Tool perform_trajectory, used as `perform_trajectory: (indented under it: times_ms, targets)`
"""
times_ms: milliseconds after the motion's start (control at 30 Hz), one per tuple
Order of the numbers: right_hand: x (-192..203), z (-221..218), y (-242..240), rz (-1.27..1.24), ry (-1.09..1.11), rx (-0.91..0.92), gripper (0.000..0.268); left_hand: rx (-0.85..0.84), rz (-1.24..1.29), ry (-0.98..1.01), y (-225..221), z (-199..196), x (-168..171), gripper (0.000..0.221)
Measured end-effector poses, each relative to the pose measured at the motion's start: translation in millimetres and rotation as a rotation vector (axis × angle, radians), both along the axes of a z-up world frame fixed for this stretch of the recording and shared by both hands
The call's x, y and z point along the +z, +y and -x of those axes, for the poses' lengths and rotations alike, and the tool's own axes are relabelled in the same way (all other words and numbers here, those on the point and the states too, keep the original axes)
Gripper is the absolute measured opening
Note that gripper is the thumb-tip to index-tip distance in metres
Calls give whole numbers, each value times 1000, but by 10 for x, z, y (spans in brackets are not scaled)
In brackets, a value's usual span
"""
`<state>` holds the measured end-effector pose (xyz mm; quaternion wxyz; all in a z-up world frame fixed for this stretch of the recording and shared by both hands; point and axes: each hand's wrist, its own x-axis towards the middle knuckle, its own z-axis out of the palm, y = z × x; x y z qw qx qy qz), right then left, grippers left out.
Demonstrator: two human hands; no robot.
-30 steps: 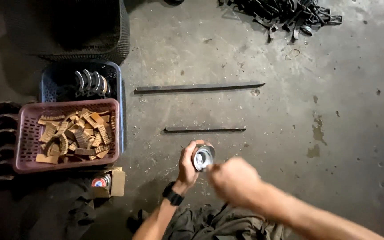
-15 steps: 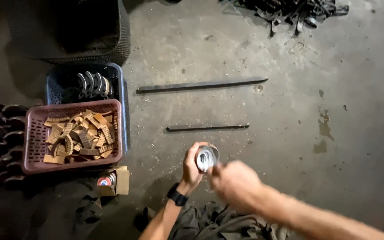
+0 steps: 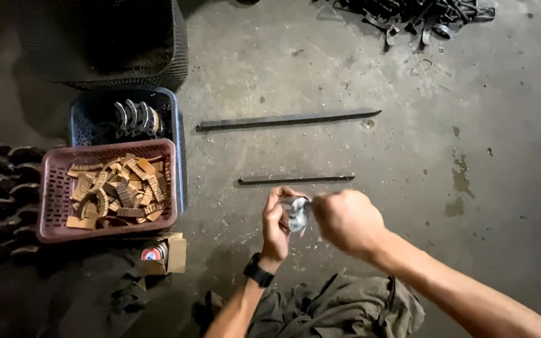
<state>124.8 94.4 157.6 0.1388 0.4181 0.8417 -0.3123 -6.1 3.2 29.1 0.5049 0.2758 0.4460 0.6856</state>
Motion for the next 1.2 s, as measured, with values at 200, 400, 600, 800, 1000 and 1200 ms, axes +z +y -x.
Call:
perform_trajectory:
  times_ms: [200, 400, 600, 800, 1000, 1200]
  targets:
    - [-72, -39, -155, -330, -45, 844, 21, -111, 177, -169, -82, 82, -272, 53]
    - [-297, 75, -289, -163, -49, 163, 24, -47, 87, -33, -163, 168, -198, 52]
    - [-259, 94, -170, 371, 44, -316, 22, 65, -90, 179, -111, 233, 188, 46]
    - [-89, 137, -358, -225, -81, 473, 18, -47, 145, -55, -93, 91, -281, 53]
    - [-179, 136, -218, -508, -195, 759, 37, -142, 114, -301, -232, 143, -418, 53]
    - [-109, 334, -359, 317, -99, -182, 33, 136, -86, 186, -144, 352, -72, 51]
